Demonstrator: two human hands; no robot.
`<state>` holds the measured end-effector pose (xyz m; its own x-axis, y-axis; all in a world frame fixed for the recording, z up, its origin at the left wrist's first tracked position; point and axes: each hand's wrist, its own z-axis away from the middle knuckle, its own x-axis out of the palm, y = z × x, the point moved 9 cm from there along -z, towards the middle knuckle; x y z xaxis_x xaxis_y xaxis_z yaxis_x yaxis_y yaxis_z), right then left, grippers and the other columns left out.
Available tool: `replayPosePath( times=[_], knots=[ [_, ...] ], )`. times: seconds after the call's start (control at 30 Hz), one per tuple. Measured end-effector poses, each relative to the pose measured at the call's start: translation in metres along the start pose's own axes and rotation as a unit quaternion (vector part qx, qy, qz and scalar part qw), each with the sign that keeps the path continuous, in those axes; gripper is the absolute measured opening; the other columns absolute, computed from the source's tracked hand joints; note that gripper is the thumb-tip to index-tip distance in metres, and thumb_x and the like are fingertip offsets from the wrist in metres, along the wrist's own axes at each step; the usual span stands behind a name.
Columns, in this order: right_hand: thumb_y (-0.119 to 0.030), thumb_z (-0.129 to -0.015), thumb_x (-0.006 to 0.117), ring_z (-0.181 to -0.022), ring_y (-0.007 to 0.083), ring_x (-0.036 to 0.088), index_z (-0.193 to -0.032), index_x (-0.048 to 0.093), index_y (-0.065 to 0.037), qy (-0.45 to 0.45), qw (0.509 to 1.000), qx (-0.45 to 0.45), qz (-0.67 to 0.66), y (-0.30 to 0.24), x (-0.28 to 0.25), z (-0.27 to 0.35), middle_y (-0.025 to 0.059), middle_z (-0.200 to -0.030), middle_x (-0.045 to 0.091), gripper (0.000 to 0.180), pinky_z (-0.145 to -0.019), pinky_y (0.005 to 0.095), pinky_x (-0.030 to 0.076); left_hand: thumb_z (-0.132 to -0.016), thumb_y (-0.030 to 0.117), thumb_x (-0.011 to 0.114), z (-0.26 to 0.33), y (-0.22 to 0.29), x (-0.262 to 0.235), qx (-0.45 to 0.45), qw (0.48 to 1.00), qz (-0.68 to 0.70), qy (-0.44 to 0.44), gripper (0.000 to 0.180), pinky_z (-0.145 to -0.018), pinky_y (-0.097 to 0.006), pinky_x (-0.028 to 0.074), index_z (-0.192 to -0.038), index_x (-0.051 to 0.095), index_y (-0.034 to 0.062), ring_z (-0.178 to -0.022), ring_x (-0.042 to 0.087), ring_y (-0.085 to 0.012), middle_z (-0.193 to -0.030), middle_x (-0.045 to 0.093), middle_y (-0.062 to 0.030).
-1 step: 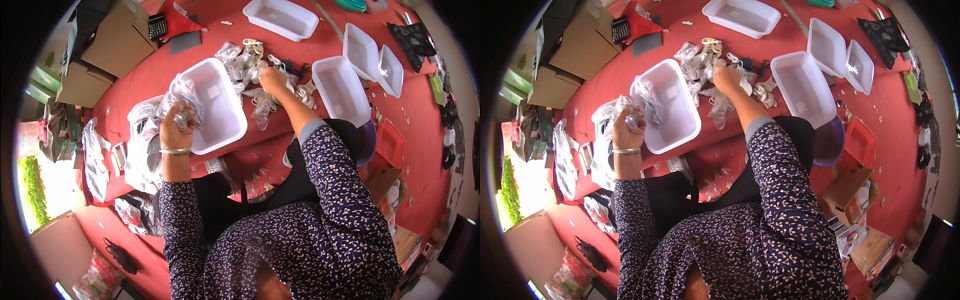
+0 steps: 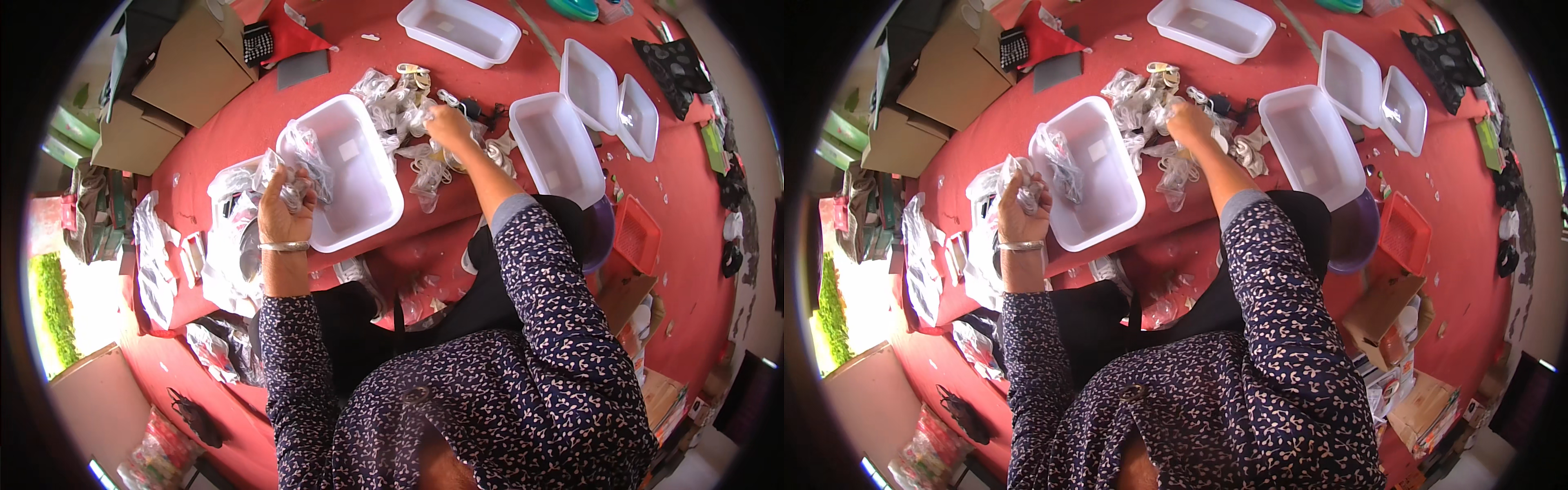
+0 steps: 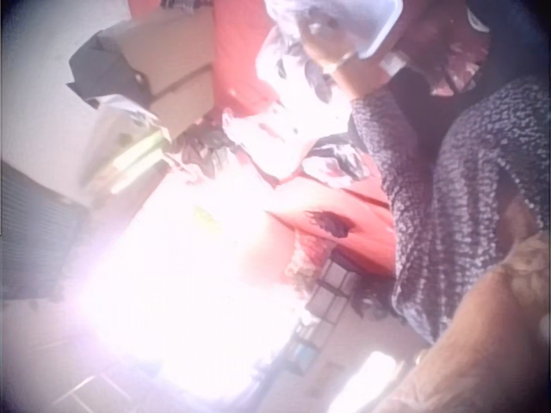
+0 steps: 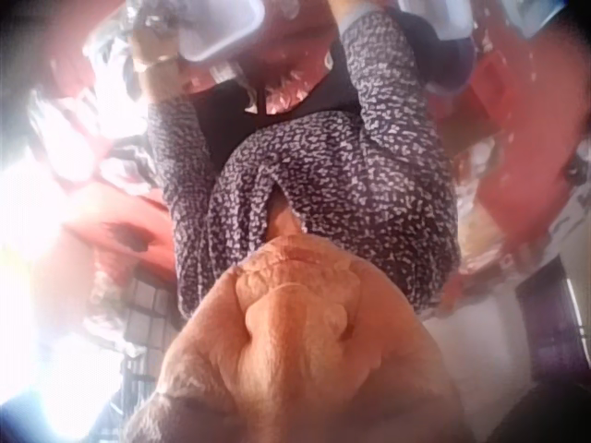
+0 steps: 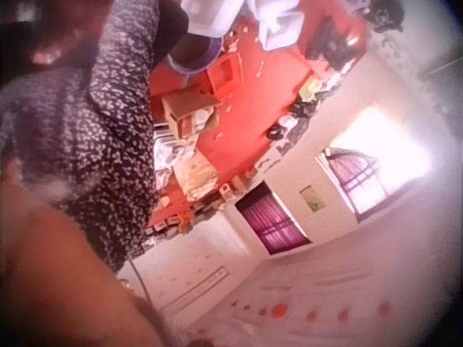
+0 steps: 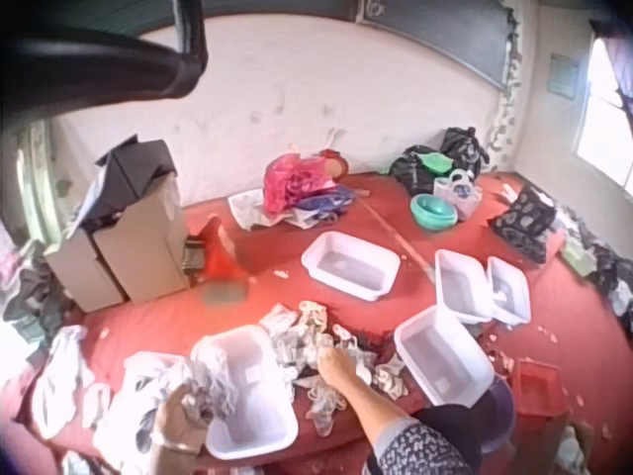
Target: The person sits on the floor and sorts small items from plastic bags into white plastic containers. They repeatedly open bags, remove contents, and place them into the containers.
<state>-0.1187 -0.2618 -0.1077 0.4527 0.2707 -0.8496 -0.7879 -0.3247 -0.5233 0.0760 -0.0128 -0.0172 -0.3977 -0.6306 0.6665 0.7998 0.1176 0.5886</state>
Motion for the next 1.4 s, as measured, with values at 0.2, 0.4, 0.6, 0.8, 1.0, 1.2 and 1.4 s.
replayPosePath(
  times=[0.2, 0.4, 0.6, 0.8, 1.0, 1.2, 1.4],
  knots=[
    [-0.019, -0.063, 0.059, -0.047, 0.0153, 0.053, -0.066, 0.059, 0.0, -0.013, 0.935, 0.097, -0.342, 0.012, -0.044, -0.019, 0.012, -0.061, 0.058, 0.02, -0.043, 0.0277, 0.041, -0.077, 0.023, 0.06, 0.004, -0.006, 0.011, -0.003, 0.999, -0.039, 0.029, 0.019, -0.057, -0.026, 0.043, -0.087, 0.054, 0.0076, -0.066, 0.054, -0.0152, -0.074, 0.057, -0.0055],
    [-0.016, -0.067, 0.059, -0.044, 0.0064, 0.048, -0.075, 0.059, 0.0, -0.199, 0.889, 0.028, -0.411, -0.061, -0.08, 0.0, 0.0033, -0.059, 0.055, 0.017, -0.034, 0.0193, 0.031, -0.083, 0.01, 0.048, 0.001, -0.026, 0.023, -0.04, 0.995, -0.076, -0.052, 0.023, -0.068, -0.028, 0.047, -0.104, 0.048, 0.0016, -0.078, 0.057, -0.0195, -0.091, 0.059, -0.0136],
    [-0.017, -0.069, 0.062, -0.04, 0.0035, 0.047, -0.077, 0.059, 0.0, -0.524, 0.793, -0.1, -0.295, -0.166, -0.056, 0.11, -0.0011, -0.052, 0.053, 0.018, -0.034, 0.0153, 0.031, -0.086, 0.012, 0.04, 0.008, -0.079, 0.036, -0.137, 0.982, -0.035, -0.124, 0.026, -0.077, -0.033, 0.046, -0.11, 0.043, -0.0002, -0.087, 0.057, -0.0218, -0.1, 0.055, -0.0143],
    [-0.02, -0.068, 0.066, -0.043, 0.0045, 0.045, -0.061, 0.056, -0.005, -0.443, 0.854, -0.106, -0.251, -0.163, -0.036, 0.114, 0.0006, -0.051, 0.052, 0.019, -0.035, 0.0164, 0.03, -0.088, 0.033, 0.04, 0.047, -0.082, 0.08, -0.17, 0.953, -0.024, -0.249, 0.038, -0.082, -0.035, 0.044, -0.113, 0.044, 0.0043, -0.093, 0.054, -0.0198, -0.103, 0.054, -0.007],
    [-0.022, -0.074, 0.064, -0.04, 0.0027, 0.042, -0.06, 0.057, -0.004, -0.361, 0.895, -0.054, -0.256, -0.159, -0.053, 0.097, -0.0002, -0.05, 0.051, 0.024, -0.035, 0.0163, 0.031, -0.082, 0.006, 0.05, 0.033, -0.078, 0.064, -0.116, 0.968, -0.049, -0.217, 0.031, -0.085, -0.034, 0.043, -0.112, 0.044, 0.0012, -0.096, 0.053, -0.0199, -0.102, 0.053, -0.0083],
    [-0.048, -0.073, 0.06, -0.063, 0.0074, 0.053, -0.089, 0.059, -0.005, -0.328, 0.831, 0.015, -0.449, -0.139, -0.051, 0.085, -0.0002, -0.074, 0.058, 0.046, -0.056, 0.0185, 0.039, -0.078, 0.001, 0.052, 0.031, -0.072, 0.069, -0.096, 0.969, -0.045, -0.225, 0.034, -0.084, -0.033, 0.045, -0.111, 0.043, -0.0007, -0.095, 0.055, -0.0218, -0.1, 0.055, -0.0115],
    [-0.02, -0.07, 0.067, -0.066, 0.0096, 0.054, -0.092, 0.059, -0.001, -0.368, 0.79, 0.006, -0.49, -0.163, -0.004, 0.118, 0.0024, -0.078, 0.06, 0.029, -0.06, 0.0218, 0.043, -0.078, 0.003, 0.055, 0.025, -0.074, 0.057, -0.046, 0.971, -0.135, -0.192, 0.048, -0.086, -0.037, 0.043, -0.12, 0.032, 0.0051, -0.096, 0.054, -0.0237, -0.1, 0.054, -0.0101]
  ],
)
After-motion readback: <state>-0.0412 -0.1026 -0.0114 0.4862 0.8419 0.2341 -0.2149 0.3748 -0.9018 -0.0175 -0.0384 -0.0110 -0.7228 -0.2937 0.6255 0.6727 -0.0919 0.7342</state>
